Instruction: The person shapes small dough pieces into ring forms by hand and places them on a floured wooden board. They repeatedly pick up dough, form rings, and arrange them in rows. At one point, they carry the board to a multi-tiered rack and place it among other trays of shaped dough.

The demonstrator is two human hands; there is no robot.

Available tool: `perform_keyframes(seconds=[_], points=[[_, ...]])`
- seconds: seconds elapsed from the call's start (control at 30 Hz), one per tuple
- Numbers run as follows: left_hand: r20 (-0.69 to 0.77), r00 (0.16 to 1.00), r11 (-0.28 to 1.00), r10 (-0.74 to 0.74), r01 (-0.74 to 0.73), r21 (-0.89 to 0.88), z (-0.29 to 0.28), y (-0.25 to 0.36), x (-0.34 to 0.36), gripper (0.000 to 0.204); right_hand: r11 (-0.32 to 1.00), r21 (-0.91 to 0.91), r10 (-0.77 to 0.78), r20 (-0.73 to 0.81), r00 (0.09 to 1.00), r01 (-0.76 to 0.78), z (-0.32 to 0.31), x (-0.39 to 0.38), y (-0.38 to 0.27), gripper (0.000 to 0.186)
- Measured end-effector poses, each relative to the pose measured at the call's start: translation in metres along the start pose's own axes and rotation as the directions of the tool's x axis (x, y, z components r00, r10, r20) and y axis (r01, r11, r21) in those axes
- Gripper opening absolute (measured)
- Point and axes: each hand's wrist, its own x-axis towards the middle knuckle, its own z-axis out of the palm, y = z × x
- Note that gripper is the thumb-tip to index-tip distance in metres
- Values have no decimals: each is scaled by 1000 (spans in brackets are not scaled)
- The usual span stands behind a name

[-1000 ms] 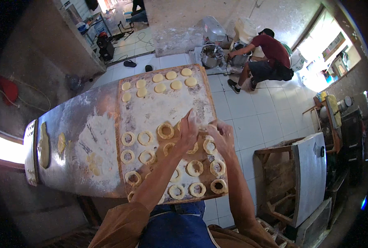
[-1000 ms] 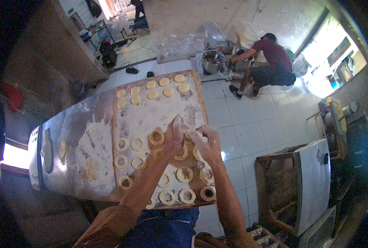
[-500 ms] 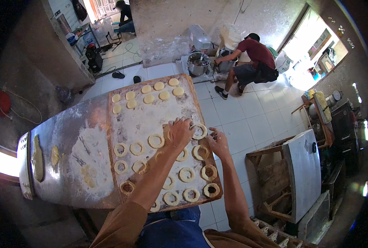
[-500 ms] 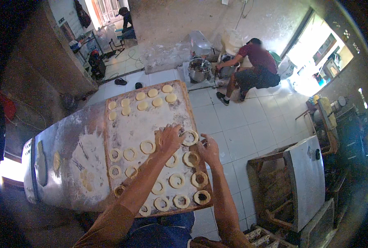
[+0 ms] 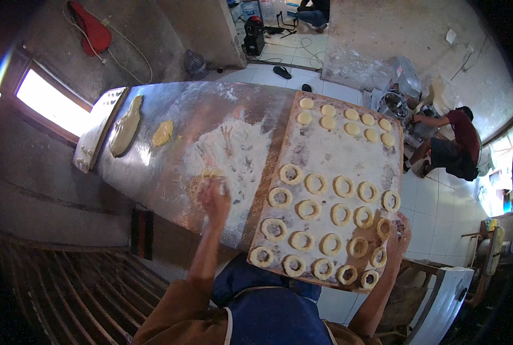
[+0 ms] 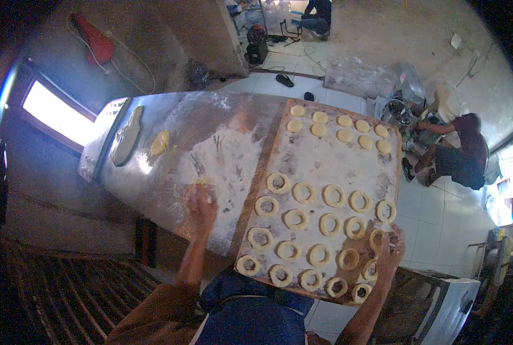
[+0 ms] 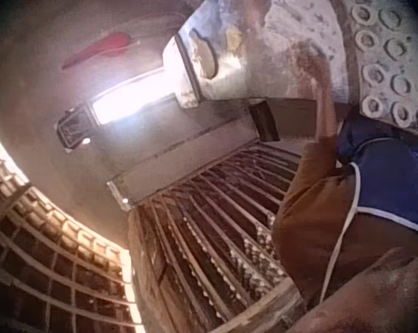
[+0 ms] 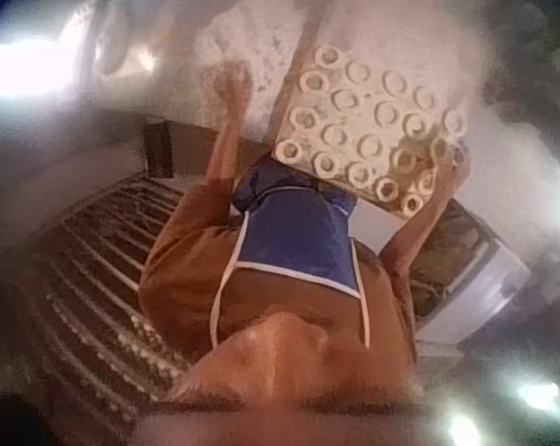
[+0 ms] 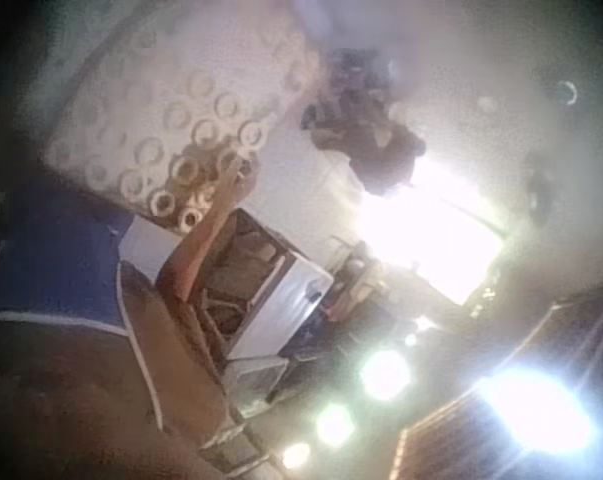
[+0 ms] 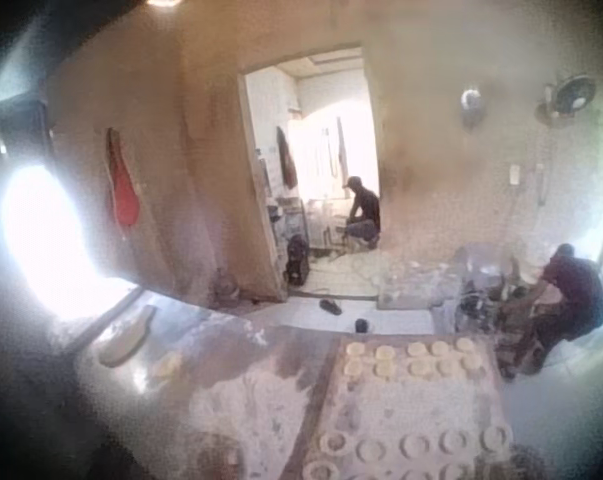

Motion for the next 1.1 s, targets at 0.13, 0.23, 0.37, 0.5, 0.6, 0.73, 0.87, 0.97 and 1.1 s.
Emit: perform_keyframes(seconds=[0.13, 0.23, 0.37, 0.5, 0.6, 0.73, 0.87, 0.97, 1.1], points=[[167, 931, 939, -325, 296, 175, 20, -65, 3, 46, 999, 23, -45, 55, 998, 43, 58, -7, -60, 26], [180, 982, 963, -56, 5, 271, -3, -17, 17, 54, 985, 58, -168, 177, 970, 160, 115, -19, -95, 23], [559, 802, 881, -211, 403, -246, -16, -24, 31, 50, 966, 200, -228, 349, 909, 166, 221, -60, -148, 24], [563, 787, 340, -252, 617, -710, -51, -7, 24, 38, 973, 177, -220, 506, 834, 148, 319, -89, -150, 32], [675, 727, -7, -124, 679, -734, -61, -20, 17, 35, 944, 299, -80, 619, 781, -140, 355, -102, -175, 33], [781, 606, -39, -154, 786, -617, -77, -31, 25, 33, 988, 132, -4, 542, 840, -81, 365, -112, -190, 36], [683, 726, 271, -85, 676, -685, -72, -52, 29, 31, 988, 143, -23, 522, 852, -61, 377, -120, -181, 36], [725, 688, 415, -25, 667, -619, -79, -53, 39, 30, 968, 247, -73, 459, 885, -49, 380, -126, -195, 44], [697, 717, 293, -11, 669, -684, -72, -56, 35, 25, 945, 321, -115, 512, 851, -66, 376, -127, -208, 58]])
